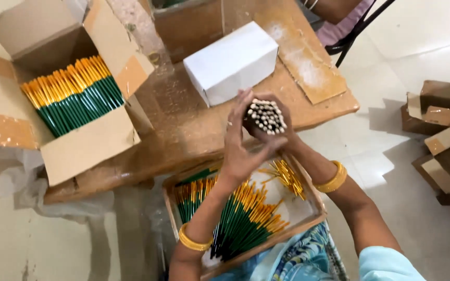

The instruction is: Sorting and bundling paintbrushes into boxes.

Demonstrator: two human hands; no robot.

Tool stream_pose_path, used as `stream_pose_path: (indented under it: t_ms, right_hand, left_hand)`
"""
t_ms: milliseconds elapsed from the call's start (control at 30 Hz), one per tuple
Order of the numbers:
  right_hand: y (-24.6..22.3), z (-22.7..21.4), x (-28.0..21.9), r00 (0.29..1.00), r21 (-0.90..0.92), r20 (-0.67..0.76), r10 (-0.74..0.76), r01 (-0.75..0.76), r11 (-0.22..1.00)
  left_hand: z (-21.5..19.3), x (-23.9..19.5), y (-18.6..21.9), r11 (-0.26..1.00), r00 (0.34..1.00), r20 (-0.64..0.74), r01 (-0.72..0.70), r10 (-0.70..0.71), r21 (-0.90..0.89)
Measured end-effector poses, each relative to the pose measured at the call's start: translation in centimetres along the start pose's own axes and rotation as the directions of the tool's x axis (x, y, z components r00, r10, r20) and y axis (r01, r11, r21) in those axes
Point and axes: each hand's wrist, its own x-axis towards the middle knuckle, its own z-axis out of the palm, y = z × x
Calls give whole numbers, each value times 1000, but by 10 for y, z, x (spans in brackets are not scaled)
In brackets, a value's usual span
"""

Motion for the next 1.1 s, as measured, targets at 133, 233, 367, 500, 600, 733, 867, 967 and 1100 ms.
stream_pose_path:
  t_ms: [133, 233, 367, 500, 600, 733, 867, 967, 1100]
  right_hand:
    - [27, -20, 48, 999, 145, 44, -1, -5, 989]
    - [44, -34, 65, 953, 72, 220, 207, -227, 971]
    - [50, -36, 69, 951, -23, 236, 202, -203, 979]
    - [47, -39, 69, 943, -162, 259, 208, -170, 972]
    - [48, -34, 63, 933, -244, 277, 231, -165, 956]
    - [45, -35, 65, 925, -325, 290, 245, -146, 934]
    - [3, -24, 57, 947, -447, 314, -63, 206, 870]
    - [-70, -4, 47, 724, -457, 470, -505, 689, 563]
    - [-151, 24, 26, -45, -94, 797, -602, 976, -198]
  left_hand:
    - [18, 21, -70, 998, 999, -35, 20, -22, -64]
    - [14, 38, -86, 937, 961, -5, 269, -277, -224]
    - [-1, 66, -94, 925, 945, 265, 265, -192, -274]
    - [8, 72, -118, 961, 952, 304, 109, -28, -254]
    - [15, 69, -110, 898, 897, 356, 362, -262, -250]
    - [33, 61, -134, 984, 997, 68, -32, 45, -175]
    - [15, 64, -103, 795, 946, -114, 186, -304, -577]
    - [9, 53, -78, 409, 830, 55, 330, -555, -851]
    - [34, 2, -60, -168, 735, 584, 564, -343, -808]
